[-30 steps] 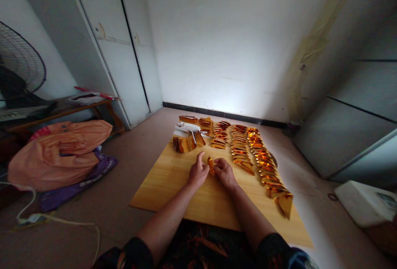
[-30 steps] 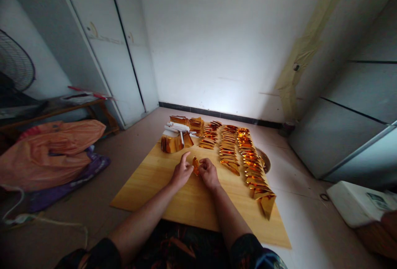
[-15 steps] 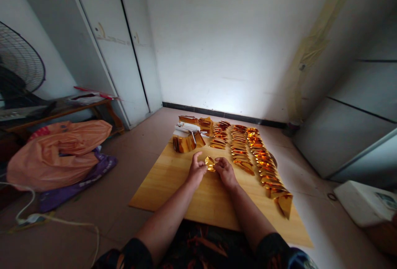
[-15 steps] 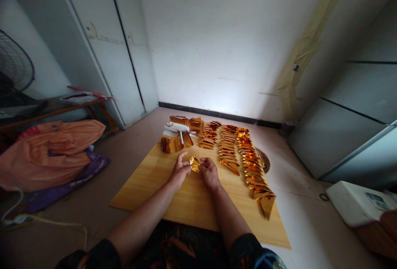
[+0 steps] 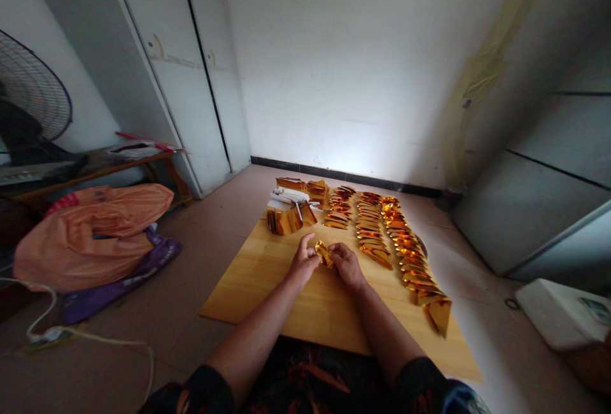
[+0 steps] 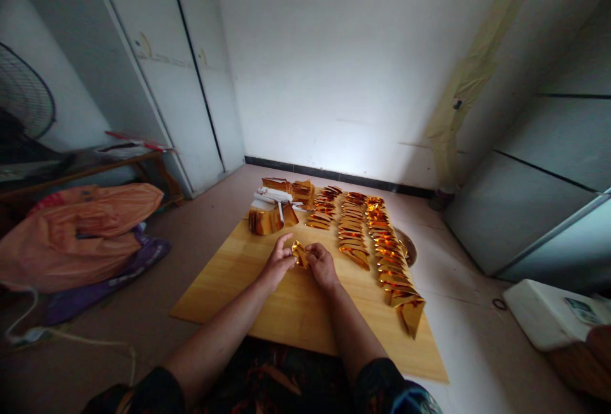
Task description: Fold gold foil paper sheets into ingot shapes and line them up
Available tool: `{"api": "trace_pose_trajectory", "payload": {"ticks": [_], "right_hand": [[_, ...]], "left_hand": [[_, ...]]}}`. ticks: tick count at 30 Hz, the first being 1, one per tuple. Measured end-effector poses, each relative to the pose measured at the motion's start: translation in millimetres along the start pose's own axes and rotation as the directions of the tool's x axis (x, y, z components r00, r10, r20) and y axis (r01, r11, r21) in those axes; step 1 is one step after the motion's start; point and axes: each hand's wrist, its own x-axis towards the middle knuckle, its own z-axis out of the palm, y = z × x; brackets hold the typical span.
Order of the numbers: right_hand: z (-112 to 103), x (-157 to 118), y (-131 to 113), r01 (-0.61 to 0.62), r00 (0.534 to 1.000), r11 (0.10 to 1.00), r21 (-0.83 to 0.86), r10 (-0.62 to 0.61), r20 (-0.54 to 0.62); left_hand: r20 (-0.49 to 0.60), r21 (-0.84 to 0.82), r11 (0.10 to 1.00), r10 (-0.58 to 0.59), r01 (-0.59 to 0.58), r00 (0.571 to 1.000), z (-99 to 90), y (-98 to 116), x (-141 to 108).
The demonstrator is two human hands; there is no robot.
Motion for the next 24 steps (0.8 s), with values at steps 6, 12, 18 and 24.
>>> {"api": "trace_pose_trajectory", "payload": {"ticks": [6, 12, 18, 24], "right_hand": [[1.8, -1.2, -1.4, -0.021, 1.0, 0.998, 0.054, 0.02, 0.009], [2.3, 0.8, 5.5, -0.014, 1.0, 0.998, 0.054, 0.015, -0.024], [1.0, 2.3, 10.4, -0.011, 0.998, 0.999, 0.046, 0.014, -0.062], [-0.9, -5.2, 1.4, 0.013, 1.0, 0.995, -0.104, -0.013, 0.005]], "left_hand": [[-0.006, 0.027, 0.999, 0.024, -0.024, 1.0, -0.5, -4.1, 1.6], [0.055, 0.026, 1.0, -0.003, 0.001, 0.998, -0.2, 0.7, -0.5], [0.022, -0.032, 0.999, -0.018, 0.018, 1.0, 2.6, 0.9, -0.5], [-0.104, 0.108, 0.993, 0.068, -0.057, 0.992, 1.9, -1.9, 0.3]]}}
